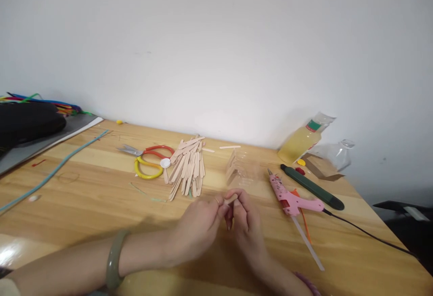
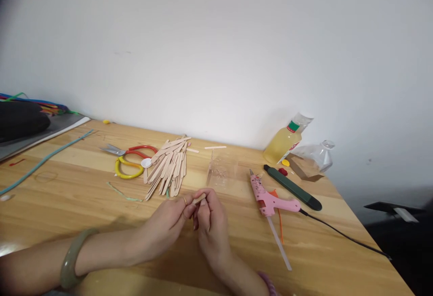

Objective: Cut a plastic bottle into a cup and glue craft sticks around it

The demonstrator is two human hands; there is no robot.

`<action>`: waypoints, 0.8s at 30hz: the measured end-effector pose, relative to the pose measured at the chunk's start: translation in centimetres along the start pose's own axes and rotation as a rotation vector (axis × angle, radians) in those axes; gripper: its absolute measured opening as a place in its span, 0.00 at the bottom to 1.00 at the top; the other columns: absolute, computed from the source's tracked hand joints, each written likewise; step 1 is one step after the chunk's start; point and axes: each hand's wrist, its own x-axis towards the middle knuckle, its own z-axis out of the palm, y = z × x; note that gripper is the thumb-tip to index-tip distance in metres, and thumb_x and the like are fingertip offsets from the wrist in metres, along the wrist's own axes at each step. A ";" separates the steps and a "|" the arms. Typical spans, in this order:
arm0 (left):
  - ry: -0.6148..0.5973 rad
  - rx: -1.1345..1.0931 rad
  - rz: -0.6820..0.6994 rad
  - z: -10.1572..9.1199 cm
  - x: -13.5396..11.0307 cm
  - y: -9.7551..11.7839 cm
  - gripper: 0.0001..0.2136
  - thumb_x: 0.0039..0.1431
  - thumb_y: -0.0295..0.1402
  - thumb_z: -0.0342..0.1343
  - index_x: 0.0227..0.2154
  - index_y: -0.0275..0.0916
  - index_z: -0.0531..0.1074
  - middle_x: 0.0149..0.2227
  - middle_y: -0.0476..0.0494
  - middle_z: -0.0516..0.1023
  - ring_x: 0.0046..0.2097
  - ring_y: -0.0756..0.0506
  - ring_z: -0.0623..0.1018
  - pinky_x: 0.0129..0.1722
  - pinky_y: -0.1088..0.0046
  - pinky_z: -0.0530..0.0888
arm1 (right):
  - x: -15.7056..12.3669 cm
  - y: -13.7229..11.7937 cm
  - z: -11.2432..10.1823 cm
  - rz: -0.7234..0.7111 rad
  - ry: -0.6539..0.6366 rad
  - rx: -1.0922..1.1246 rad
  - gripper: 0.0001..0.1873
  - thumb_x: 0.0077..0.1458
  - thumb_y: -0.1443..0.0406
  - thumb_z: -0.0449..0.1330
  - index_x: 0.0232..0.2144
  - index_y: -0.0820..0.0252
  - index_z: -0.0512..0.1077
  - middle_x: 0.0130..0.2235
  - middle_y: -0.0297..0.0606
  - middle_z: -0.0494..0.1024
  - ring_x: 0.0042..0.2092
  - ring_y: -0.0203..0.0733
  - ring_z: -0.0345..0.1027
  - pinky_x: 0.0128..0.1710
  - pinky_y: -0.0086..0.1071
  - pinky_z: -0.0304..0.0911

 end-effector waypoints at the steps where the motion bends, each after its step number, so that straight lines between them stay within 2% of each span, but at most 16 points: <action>1: 0.010 -0.002 -0.001 0.2 0.0 -0.1 0.17 0.64 0.34 0.36 0.43 0.37 0.70 0.30 0.44 0.76 0.33 0.47 0.74 0.41 0.68 0.69 | 0.0 0.3 0.1 -0.007 0.022 -0.003 0.07 0.54 0.64 0.45 0.30 0.58 0.62 0.17 0.24 0.59 0.19 0.31 0.53 0.17 0.23 0.52; 8: 0.063 -0.169 -0.017 0.3 0.2 -0.1 0.17 0.63 0.37 0.39 0.33 0.37 0.73 0.28 0.45 0.75 0.31 0.48 0.72 0.40 0.70 0.69 | 0.2 0.8 0.7 -0.043 0.080 0.003 0.06 0.50 0.67 0.45 0.29 0.57 0.62 0.18 0.23 0.56 0.19 0.31 0.50 0.16 0.24 0.49; 11: 0.037 -0.314 -0.018 -0.5 0.7 0.2 0.16 0.62 0.38 0.42 0.27 0.37 0.71 0.27 0.47 0.73 0.31 0.49 0.72 0.37 0.72 0.68 | 0.5 0.4 0.6 -0.069 0.110 0.034 0.06 0.52 0.65 0.46 0.29 0.57 0.63 0.18 0.24 0.59 0.19 0.31 0.54 0.17 0.24 0.54; 14: 0.129 -0.535 -0.102 -1.7 1.4 0.0 0.10 0.54 0.39 0.55 0.27 0.37 0.68 0.24 0.51 0.71 0.27 0.51 0.70 0.30 0.76 0.66 | 0.7 0.0 0.2 -0.101 0.173 0.079 0.07 0.54 0.63 0.48 0.32 0.57 0.64 0.21 0.27 0.65 0.22 0.33 0.62 0.23 0.28 0.62; 16: 0.246 -0.690 -0.195 -2.4 1.8 -0.3 0.12 0.44 0.37 0.62 0.28 0.36 0.68 0.22 0.53 0.70 0.25 0.52 0.69 0.27 0.77 0.65 | 0.7 -0.1 -0.2 -0.105 0.188 0.088 0.08 0.54 0.62 0.50 0.35 0.57 0.66 0.23 0.29 0.68 0.24 0.34 0.65 0.26 0.30 0.65; 19: 0.341 -0.844 -0.243 -3.2 2.1 -0.5 0.15 0.38 0.35 0.66 0.28 0.35 0.71 0.22 0.53 0.71 0.25 0.53 0.69 0.29 0.77 0.66 | 0.6 0.0 -0.7 -0.081 0.124 0.006 0.08 0.53 0.62 0.52 0.35 0.58 0.68 0.26 0.31 0.70 0.26 0.34 0.66 0.27 0.30 0.65; 22: 0.331 -0.841 -0.238 -3.4 2.0 -0.4 0.13 0.37 0.34 0.66 0.28 0.34 0.73 0.21 0.53 0.71 0.26 0.53 0.69 0.29 0.78 0.67 | 0.5 -0.1 -0.8 -0.034 -0.013 -0.179 0.10 0.53 0.62 0.54 0.37 0.59 0.70 0.28 0.34 0.72 0.29 0.37 0.67 0.29 0.30 0.64; 24: 0.295 -0.802 -0.236 -3.4 1.7 -0.1 0.12 0.39 0.34 0.66 0.28 0.34 0.74 0.22 0.52 0.73 0.27 0.53 0.70 0.30 0.78 0.68 | 0.6 -0.2 -0.8 -0.048 -0.083 -0.290 0.13 0.55 0.60 0.52 0.39 0.59 0.71 0.31 0.37 0.75 0.33 0.39 0.68 0.34 0.32 0.65</action>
